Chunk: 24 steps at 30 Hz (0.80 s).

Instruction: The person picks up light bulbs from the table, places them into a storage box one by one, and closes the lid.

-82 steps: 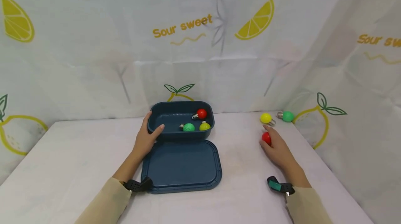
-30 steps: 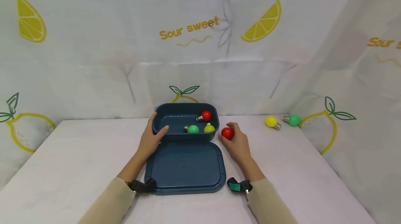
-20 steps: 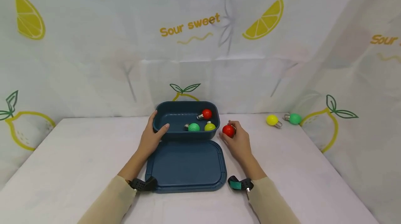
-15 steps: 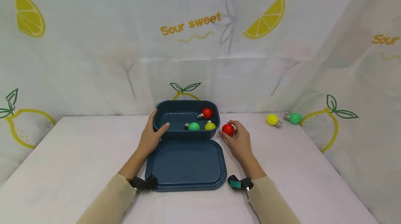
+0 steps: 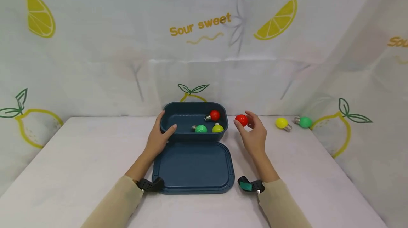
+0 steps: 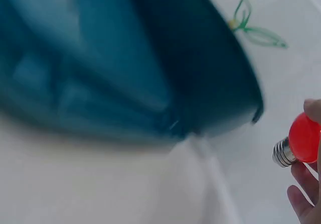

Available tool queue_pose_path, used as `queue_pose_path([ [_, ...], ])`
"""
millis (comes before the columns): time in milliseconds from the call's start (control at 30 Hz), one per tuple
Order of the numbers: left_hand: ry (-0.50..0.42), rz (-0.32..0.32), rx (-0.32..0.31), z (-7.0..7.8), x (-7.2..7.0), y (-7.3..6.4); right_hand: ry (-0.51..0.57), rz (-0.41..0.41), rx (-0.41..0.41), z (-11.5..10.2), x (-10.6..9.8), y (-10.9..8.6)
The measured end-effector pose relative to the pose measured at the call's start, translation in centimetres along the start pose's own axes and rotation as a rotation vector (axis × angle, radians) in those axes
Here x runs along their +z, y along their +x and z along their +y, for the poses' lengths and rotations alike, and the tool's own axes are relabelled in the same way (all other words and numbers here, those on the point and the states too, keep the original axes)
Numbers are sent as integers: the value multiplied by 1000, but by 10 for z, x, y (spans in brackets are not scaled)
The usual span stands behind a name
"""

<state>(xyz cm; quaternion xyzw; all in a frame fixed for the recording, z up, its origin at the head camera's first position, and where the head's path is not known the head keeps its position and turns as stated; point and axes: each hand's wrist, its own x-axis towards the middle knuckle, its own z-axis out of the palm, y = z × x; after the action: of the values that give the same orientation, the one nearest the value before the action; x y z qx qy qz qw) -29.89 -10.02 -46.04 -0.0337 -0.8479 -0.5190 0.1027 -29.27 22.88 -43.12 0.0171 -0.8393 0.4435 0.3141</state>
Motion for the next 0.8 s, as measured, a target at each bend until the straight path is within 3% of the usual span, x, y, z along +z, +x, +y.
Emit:
queue_pose_path([
  [233, 8, 6, -4, 0, 1, 1, 108, -31, -55, -29, -2, 20],
  [533, 10, 16, 3, 2, 0, 4, 43, -157, -148, -61, 10, 38],
  [800, 11, 22, -7, -1, 3, 3, 98, -138, -183, -79, 26, 49],
])
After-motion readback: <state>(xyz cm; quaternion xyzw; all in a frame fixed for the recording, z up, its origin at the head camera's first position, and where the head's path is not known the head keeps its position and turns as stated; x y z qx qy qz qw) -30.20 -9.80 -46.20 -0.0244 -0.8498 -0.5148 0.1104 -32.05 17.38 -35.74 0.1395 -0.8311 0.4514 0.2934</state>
